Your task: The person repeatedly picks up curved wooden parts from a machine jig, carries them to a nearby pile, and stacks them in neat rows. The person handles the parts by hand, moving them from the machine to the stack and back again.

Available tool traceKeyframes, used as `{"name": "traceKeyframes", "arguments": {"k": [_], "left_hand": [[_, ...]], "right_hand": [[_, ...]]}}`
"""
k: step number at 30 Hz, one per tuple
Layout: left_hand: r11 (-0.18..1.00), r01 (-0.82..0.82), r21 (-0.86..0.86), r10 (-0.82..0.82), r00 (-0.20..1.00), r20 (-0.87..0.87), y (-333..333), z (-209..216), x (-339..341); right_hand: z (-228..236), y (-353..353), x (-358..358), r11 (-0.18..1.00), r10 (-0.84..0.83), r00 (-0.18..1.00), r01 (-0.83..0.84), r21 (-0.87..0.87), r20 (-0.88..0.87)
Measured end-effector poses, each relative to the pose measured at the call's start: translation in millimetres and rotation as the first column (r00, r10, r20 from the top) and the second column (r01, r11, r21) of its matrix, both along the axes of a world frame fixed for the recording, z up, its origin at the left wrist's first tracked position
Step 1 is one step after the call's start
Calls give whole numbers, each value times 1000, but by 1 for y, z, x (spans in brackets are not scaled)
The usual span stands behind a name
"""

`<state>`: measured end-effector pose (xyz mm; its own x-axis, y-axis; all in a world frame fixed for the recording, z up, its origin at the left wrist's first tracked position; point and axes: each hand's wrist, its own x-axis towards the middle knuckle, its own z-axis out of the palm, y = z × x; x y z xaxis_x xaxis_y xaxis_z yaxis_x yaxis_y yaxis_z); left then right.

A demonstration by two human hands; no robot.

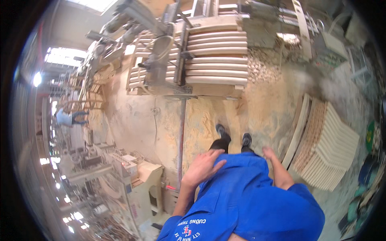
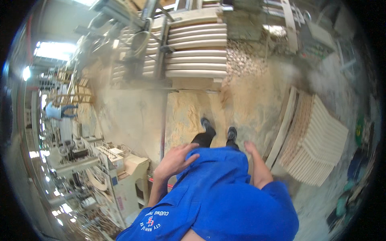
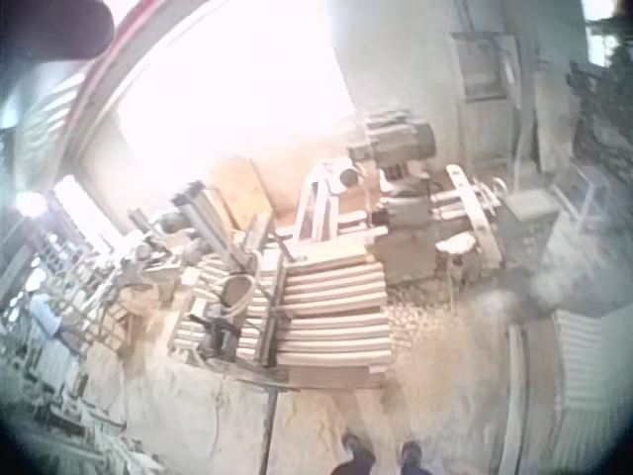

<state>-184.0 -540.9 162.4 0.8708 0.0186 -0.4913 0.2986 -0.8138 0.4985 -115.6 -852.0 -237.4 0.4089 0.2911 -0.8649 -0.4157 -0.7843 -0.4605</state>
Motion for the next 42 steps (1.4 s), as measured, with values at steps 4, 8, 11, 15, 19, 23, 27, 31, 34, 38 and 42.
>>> {"name": "traceKeyframes", "arguments": {"k": [4, 8, 11, 15, 19, 23, 27, 31, 34, 38, 42], "left_hand": [[987, 36, 154, -32, 999, -31, -19, -15, -22], [992, -85, 91, 76, 993, 90, -20, -20, -68], [961, -239, 142, 222, 967, 125, -22, -18, -129], [857, -495, 145, 454, 857, 243, -31, -28, -249], [685, -707, 176, 672, 706, 223, -72, -53, -389], [507, -837, 205, 852, 523, 25, -137, -59, -509], [268, -963, 35, 960, 270, 78, -172, -77, -593], [45, -999, 4, 997, 45, -67, -203, -102, -648], [-20, -997, -79, 995, -13, -97, -178, -108, -656], [154, -980, -124, 973, 172, -152, -116, -121, -648], [299, -952, -68, 940, 306, -150, -43, -117, -667]], "right_hand": [[-10, -34, 10, 974, 180, 905, -218, 56, 386], [-5, -14, 44, 997, 55, 961, -67, 33, 271], [5, 13, 41, 992, 125, 937, -129, -8, 328], [16, 55, 31, 947, 275, 824, -321, 9, 496], [38, 102, -21, 843, 409, 671, -537, 25, 618], [55, 129, -172, 740, 619, 689, -672, 13, 378], [76, 171, -277, 386, 765, 357, -920, 62, 536], [110, 241, -361, 264, 834, 202, -963, -50, 514], [113, 295, -381, 509, 772, 427, -859, -56, 470], [89, 356, -380, 704, 625, 584, -708, -52, 518], [76, 374, -441, 443, 715, 432, -888, 121, 550]]}}
